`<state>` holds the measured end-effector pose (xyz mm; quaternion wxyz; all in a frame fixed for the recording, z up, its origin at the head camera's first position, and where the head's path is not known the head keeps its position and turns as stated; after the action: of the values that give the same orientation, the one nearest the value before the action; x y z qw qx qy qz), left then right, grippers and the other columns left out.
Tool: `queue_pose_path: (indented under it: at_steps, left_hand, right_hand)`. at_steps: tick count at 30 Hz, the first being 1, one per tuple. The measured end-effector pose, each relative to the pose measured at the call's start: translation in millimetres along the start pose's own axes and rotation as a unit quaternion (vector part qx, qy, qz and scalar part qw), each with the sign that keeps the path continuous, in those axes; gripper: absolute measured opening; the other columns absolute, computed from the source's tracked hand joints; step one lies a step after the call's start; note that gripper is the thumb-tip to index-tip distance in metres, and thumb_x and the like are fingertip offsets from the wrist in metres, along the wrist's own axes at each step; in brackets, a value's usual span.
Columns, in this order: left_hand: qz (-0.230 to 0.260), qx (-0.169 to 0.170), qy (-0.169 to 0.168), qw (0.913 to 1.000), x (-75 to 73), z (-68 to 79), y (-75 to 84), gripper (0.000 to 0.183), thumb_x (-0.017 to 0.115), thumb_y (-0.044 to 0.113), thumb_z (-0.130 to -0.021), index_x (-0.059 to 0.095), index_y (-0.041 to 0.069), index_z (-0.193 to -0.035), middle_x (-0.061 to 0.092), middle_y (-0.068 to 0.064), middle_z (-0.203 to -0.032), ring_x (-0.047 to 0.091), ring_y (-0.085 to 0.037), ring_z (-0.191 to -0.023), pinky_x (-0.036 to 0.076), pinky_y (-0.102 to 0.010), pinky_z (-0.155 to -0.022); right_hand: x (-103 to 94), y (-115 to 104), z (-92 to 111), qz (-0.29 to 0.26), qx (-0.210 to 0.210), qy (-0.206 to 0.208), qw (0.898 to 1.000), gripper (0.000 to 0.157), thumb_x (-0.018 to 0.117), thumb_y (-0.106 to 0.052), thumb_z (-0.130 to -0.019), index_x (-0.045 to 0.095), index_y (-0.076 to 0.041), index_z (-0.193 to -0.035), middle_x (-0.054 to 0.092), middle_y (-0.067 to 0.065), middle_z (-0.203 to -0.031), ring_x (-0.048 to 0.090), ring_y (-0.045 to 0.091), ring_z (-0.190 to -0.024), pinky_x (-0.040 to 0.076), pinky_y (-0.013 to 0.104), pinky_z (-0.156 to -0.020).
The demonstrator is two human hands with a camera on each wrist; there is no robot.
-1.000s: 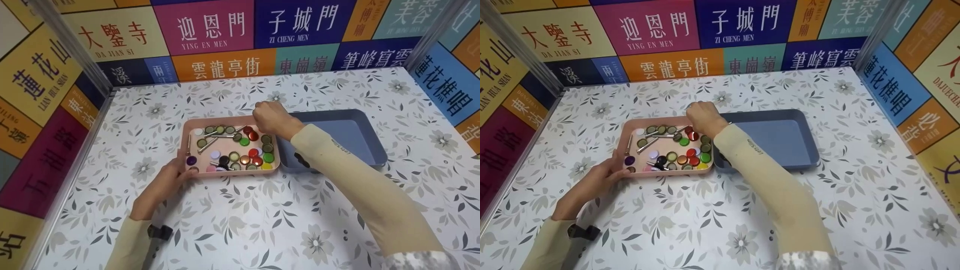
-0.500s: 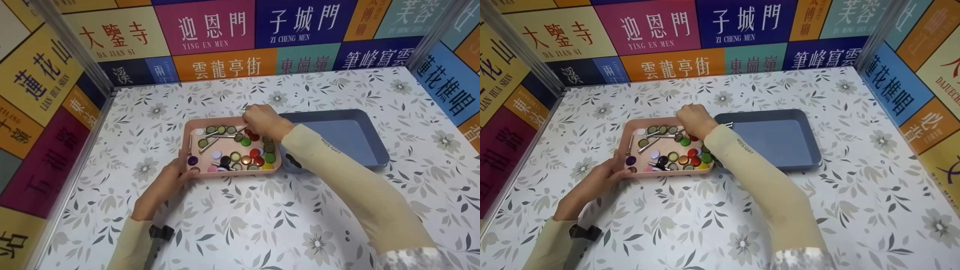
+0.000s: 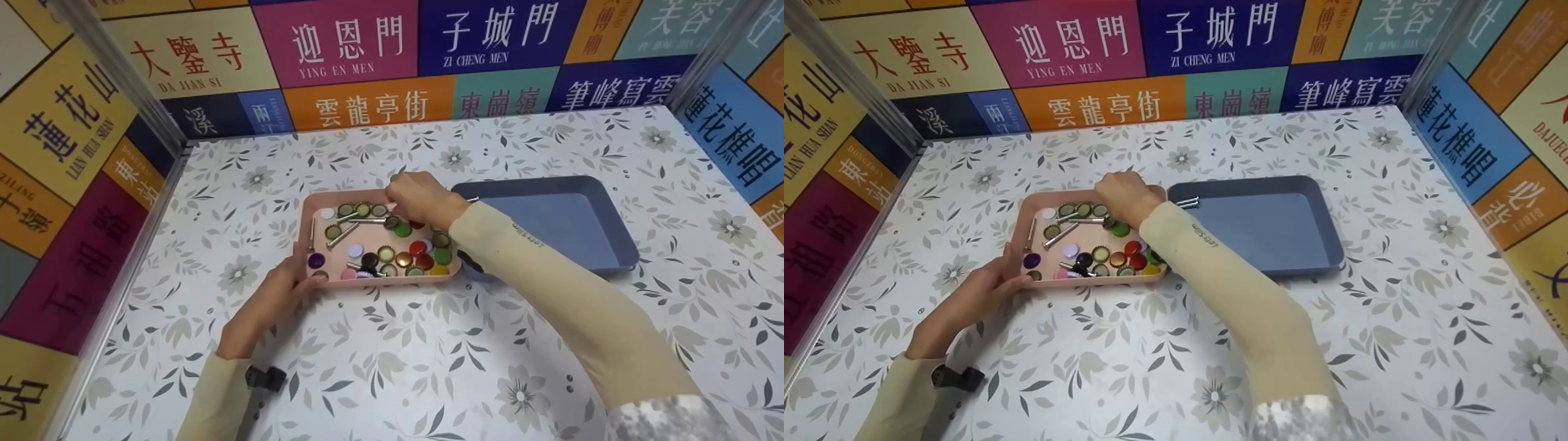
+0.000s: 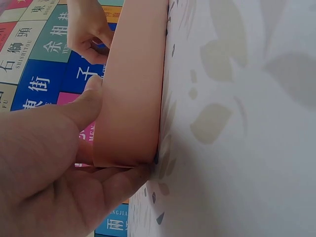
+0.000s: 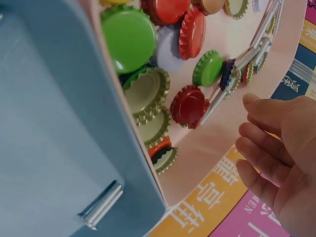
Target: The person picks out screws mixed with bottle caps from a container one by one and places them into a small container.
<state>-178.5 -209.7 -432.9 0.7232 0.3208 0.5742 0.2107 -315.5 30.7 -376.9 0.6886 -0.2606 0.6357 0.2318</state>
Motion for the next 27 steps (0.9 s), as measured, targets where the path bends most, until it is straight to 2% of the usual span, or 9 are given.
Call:
queue_pose_path:
  at_steps: [5,8,12,16,19,27]
  left_hand:
    - [0.001,-0.003,-0.004,1.0,2.0,-0.9,-0.3,0.086,0.061,0.029,-0.1,0.003,0.024,-0.163,0.054,-0.016,-0.111,0.052,-0.019,-0.075,0.048,-0.031,-0.067]
    - [0.001,-0.007,-0.006,1.0,2.0,-1.2,-1.2,0.086,0.061,0.029,-0.1,0.004,0.021,-0.163,0.055,-0.015,-0.105,0.053,-0.018,-0.074,0.047,-0.03,-0.065]
    - [-0.001,-0.003,-0.003,1.0,1.3,-3.5,-0.4,0.081,0.061,0.029,-0.1,0.012,0.014,-0.162,0.056,-0.012,-0.098,0.054,-0.019,-0.076,0.047,-0.031,-0.067]
    - [-0.011,-0.002,0.002,0.9999,0.0,-4.0,0.7,0.08,0.062,0.028,-0.1,0.015,0.011,-0.162,0.054,-0.014,-0.104,0.053,-0.021,-0.083,0.045,-0.033,-0.073]
    - [-0.015,-0.01,0.0,0.9998,-0.2,-2.9,0.7,0.083,0.062,0.029,-0.1,0.009,0.013,-0.162,0.054,-0.017,-0.113,0.054,-0.022,-0.086,0.044,-0.033,-0.077]
    - [-0.006,-0.012,0.0,0.9999,0.3,-1.8,-0.1,0.086,0.062,0.03,-0.099,0.005,0.017,-0.163,0.055,-0.018,-0.114,0.055,-0.019,-0.078,0.048,-0.032,-0.073]
  right_hand:
    - [6.0,-3,-1,-0.003,0.008,-0.02,1.0,0.01,0.064,-0.008,-0.094,0.073,-0.005,-0.096,0.068,0.011,-0.095,0.061,0.025,-0.079,0.055,0.038,-0.069]
    - [8.4,-6,-3,-0.002,0.02,-0.03,0.999,0.011,0.062,-0.01,-0.095,0.073,-0.007,-0.095,0.067,0.01,-0.096,0.06,0.024,-0.078,0.054,0.037,-0.067]
    - [9.1,-9,-5,0.011,0.013,-0.016,1.0,0.014,0.061,-0.011,-0.096,0.073,-0.005,-0.096,0.068,0.012,-0.098,0.06,0.026,-0.078,0.055,0.04,-0.071]
    - [9.9,-14,-9,0.005,-0.007,0.003,1.0,0.014,0.063,-0.01,-0.095,0.074,-0.001,-0.098,0.07,0.015,-0.1,0.064,0.029,-0.08,0.056,0.041,-0.075]
    - [12.4,-18,-11,0.001,-0.018,0.005,1.0,0.015,0.064,-0.01,-0.095,0.073,0.0,-0.099,0.071,0.016,-0.1,0.066,0.029,-0.081,0.057,0.041,-0.074]
    - [17.1,-22,-12,-0.015,-0.019,0.009,1.0,0.014,0.06,-0.003,-0.091,0.073,-0.003,-0.086,0.073,0.012,-0.092,0.061,0.025,-0.074,0.055,0.038,-0.069]
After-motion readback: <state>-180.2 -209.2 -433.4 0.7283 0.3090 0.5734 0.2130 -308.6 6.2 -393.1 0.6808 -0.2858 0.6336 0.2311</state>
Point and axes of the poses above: each hand's wrist, its own z-axis away from the middle knuckle, its own x-axis out of the palm, y = z × x, the point moved 3 cm from there along -z, towards the middle knuckle
